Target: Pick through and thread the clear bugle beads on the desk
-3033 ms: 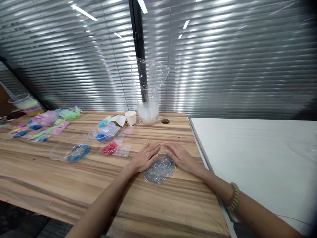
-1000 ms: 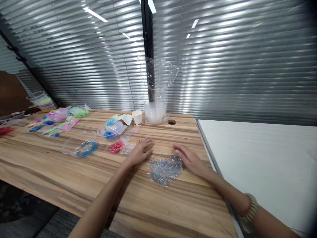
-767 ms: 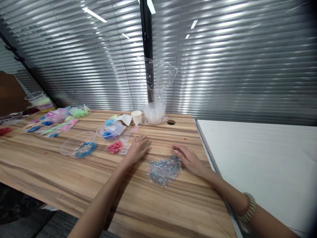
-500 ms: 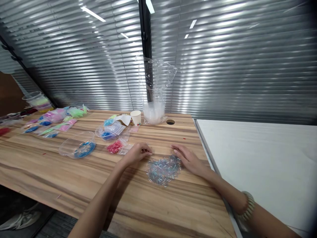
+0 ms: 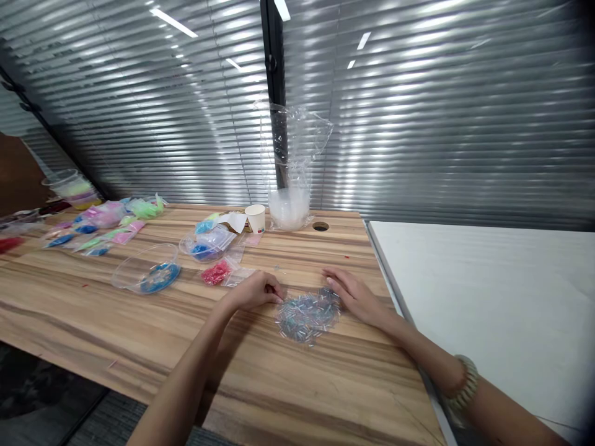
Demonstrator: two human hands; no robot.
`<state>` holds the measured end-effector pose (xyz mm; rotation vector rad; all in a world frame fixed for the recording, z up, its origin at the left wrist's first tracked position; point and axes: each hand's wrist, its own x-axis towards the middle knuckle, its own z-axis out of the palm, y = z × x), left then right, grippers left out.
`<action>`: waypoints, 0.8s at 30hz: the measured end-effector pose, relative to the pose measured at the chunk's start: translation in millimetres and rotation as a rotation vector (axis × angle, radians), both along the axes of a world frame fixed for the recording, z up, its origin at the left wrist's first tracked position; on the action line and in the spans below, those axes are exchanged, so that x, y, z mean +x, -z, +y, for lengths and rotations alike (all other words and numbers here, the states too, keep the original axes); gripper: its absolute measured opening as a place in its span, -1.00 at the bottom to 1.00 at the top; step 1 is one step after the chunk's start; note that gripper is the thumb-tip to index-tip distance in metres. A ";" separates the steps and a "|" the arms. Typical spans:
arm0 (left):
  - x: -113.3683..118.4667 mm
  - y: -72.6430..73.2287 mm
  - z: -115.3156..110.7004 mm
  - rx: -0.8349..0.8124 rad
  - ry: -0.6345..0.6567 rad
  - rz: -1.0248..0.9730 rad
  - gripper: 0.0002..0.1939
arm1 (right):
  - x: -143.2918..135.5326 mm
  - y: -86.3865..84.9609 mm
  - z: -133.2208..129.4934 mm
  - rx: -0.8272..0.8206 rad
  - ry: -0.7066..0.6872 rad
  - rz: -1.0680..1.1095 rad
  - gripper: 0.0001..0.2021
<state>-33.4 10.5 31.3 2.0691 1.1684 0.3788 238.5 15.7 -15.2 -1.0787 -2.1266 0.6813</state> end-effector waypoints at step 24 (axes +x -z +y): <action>-4.4 4.5 1.5 -0.025 0.019 0.045 -0.87 | 0.6 1.5 0.9 -0.011 -0.003 0.017 -0.61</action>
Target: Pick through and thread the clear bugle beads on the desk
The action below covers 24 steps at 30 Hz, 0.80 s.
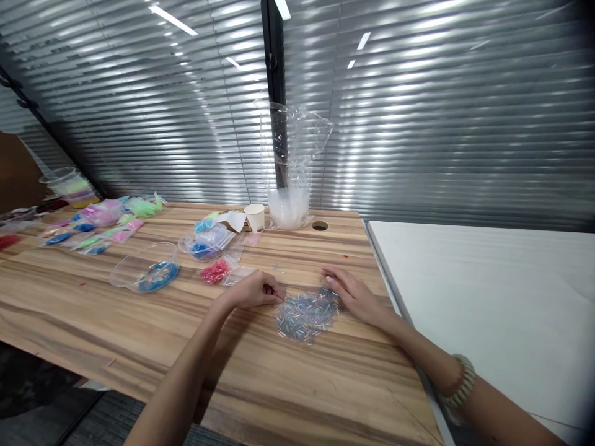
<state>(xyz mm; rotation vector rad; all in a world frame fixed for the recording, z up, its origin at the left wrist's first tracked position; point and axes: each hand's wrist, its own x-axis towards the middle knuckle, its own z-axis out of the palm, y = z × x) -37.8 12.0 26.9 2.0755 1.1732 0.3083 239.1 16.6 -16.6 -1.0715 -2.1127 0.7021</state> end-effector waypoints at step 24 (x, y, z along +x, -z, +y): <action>-2.0 19.0 16.5 0.469 -0.296 0.081 -0.82 | -1.4 -2.4 -0.5 0.001 -0.011 -0.013 -0.60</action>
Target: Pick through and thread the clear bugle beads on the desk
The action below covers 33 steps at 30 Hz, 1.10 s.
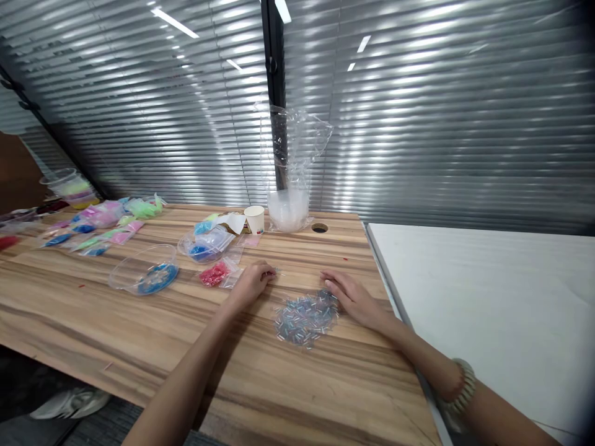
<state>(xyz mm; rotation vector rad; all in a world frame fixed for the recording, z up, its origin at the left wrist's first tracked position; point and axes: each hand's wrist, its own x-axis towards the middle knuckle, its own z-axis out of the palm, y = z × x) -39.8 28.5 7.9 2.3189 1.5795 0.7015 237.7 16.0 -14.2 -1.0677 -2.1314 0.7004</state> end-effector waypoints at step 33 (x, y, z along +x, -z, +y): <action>1.6 6.4 2.9 0.086 -0.077 -0.092 -0.74 | 0.1 0.2 -0.4 0.024 -0.020 -0.006 -0.63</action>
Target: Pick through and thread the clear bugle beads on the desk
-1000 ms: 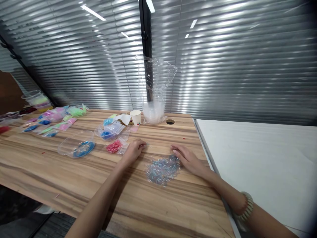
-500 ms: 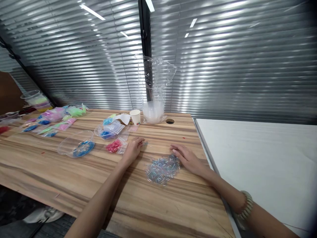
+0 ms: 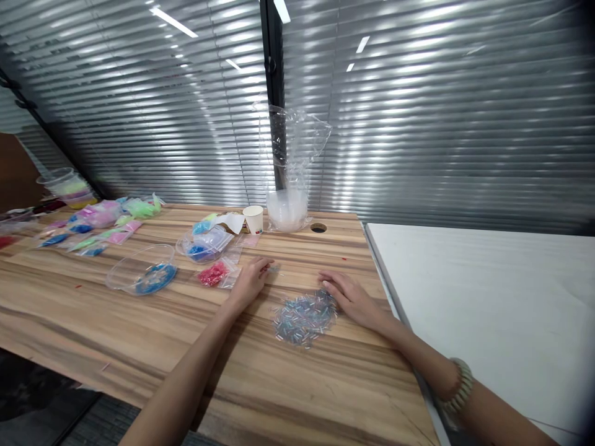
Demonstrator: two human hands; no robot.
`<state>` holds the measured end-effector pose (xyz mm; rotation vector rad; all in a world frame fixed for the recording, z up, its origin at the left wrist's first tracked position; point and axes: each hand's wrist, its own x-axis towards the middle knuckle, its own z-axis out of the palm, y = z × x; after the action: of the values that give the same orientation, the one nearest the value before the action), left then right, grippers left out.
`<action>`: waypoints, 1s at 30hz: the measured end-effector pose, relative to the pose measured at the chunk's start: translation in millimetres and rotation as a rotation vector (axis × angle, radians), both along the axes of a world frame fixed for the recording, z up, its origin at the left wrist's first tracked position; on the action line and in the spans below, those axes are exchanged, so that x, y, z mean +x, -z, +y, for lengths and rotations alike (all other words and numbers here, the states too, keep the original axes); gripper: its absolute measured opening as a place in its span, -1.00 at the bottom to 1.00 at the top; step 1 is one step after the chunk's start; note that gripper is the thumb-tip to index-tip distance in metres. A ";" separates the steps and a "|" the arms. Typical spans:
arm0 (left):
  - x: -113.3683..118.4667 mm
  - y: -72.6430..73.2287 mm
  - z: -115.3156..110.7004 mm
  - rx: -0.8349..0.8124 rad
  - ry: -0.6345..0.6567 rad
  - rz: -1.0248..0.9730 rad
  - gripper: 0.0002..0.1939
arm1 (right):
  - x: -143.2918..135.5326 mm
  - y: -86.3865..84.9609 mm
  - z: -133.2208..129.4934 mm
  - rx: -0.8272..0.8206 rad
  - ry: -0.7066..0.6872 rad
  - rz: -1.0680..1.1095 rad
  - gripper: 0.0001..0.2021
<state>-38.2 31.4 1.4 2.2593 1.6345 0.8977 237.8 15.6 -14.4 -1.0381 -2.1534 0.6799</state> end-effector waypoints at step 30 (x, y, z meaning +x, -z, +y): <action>8.2 -32.0 -19.4 -0.507 0.512 -0.096 -0.84 | 0.0 -1.3 -0.3 0.025 -0.005 -0.056 -0.64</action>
<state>-30.0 12.0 33.4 2.0706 1.0085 0.3983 237.8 15.2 -13.1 -1.0502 -2.2076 0.6318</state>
